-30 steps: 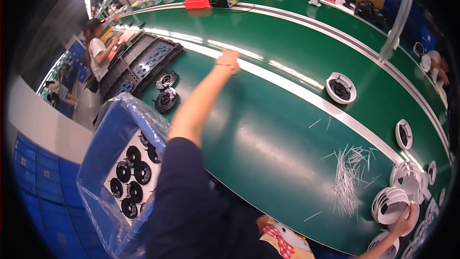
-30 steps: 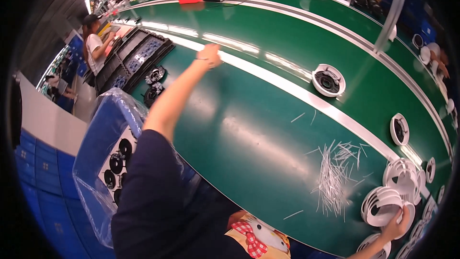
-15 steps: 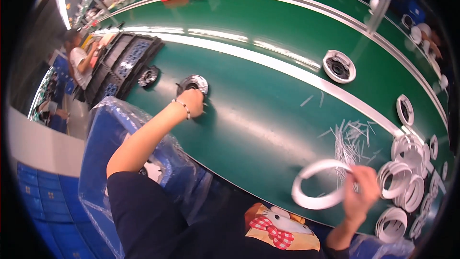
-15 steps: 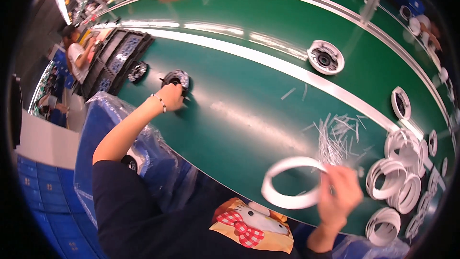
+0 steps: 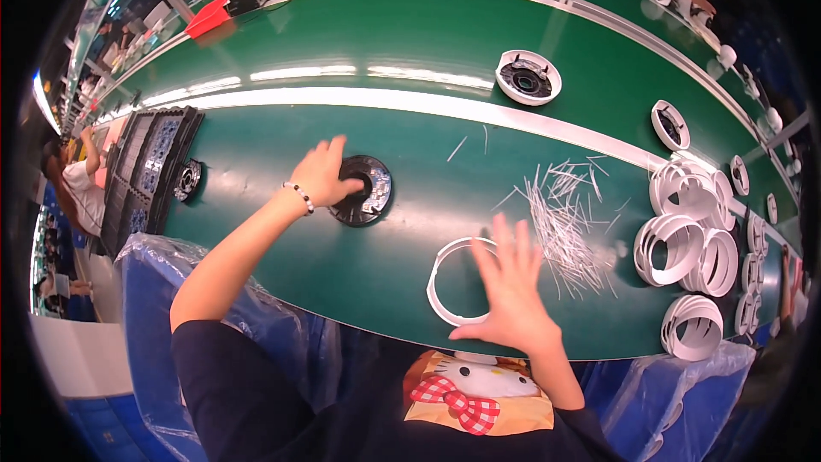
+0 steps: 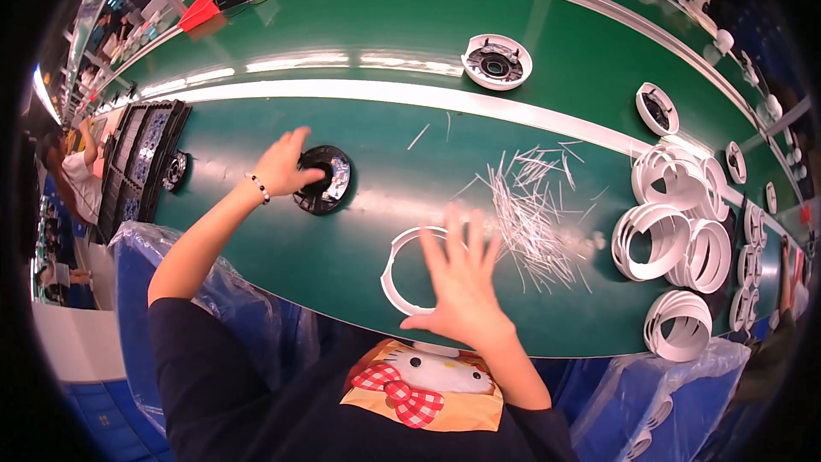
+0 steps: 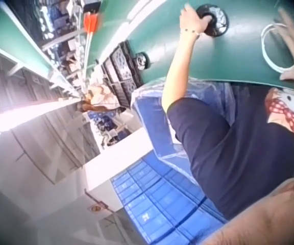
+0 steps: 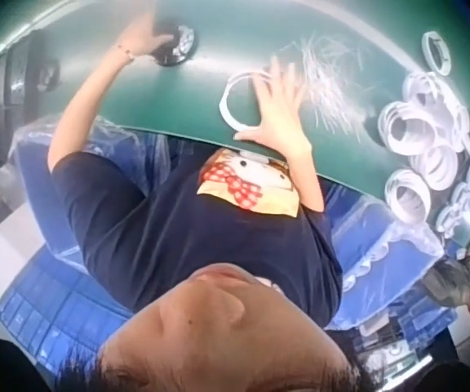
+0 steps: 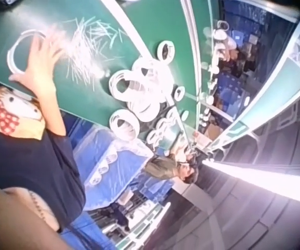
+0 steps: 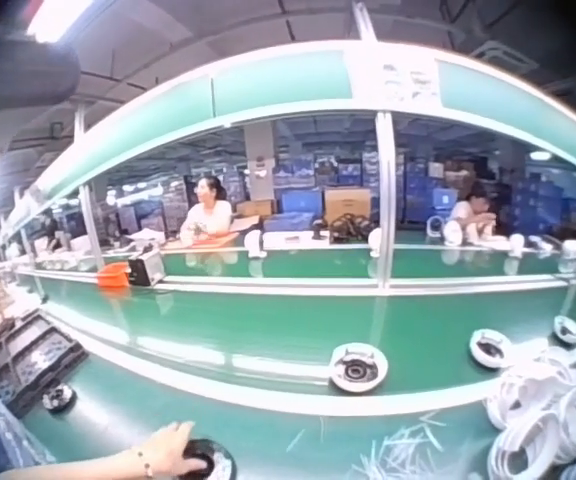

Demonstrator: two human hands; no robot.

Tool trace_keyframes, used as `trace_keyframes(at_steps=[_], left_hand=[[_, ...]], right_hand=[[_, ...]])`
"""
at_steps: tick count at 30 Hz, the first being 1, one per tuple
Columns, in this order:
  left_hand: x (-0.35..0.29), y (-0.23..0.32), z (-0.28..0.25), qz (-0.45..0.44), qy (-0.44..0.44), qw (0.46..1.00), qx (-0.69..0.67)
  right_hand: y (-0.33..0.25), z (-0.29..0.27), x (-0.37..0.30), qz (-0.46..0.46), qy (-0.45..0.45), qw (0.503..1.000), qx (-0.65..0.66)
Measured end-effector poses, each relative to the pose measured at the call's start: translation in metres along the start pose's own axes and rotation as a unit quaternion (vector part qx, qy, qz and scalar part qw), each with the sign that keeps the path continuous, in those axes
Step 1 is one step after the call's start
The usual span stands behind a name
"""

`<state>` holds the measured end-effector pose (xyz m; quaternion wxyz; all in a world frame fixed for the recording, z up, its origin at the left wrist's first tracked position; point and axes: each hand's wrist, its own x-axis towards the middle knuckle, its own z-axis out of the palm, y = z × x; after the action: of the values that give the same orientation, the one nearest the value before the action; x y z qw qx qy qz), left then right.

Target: The recorder is assembling white plastic ring covers onto black circular bases containing circuit boards on a factory production line.

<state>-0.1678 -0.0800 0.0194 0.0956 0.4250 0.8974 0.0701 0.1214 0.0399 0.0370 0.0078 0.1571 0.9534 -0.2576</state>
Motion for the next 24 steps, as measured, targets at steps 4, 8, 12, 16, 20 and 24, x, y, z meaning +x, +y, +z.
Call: trace_keyframes(at_steps=[4,8,12,16,20,24], left_hand=[[0.011,-0.004,0.011,-0.038,-0.035,0.989,-0.136],[0.022,0.023,0.013,-0.082,-0.109,0.869,-0.475],[0.011,0.105,0.019,0.016,-0.024,0.829,-0.558],[0.002,0.162,0.029,0.058,-0.101,0.779,-0.616],[-0.004,0.180,0.024,0.107,-0.325,0.449,-0.826],[-0.014,0.184,0.044,-0.004,-0.292,0.384,-0.876]], right_hand=[[0.008,0.015,0.003,-0.049,-0.032,0.998,0.029],[0.022,0.015,0.011,-0.031,0.181,0.965,0.188],[0.049,0.018,0.028,0.034,0.335,0.867,0.368],[0.045,0.006,0.031,0.049,0.394,0.859,0.325],[0.053,-0.002,0.016,0.089,0.412,0.859,0.289],[0.042,0.003,0.014,0.088,0.364,0.899,0.227]])
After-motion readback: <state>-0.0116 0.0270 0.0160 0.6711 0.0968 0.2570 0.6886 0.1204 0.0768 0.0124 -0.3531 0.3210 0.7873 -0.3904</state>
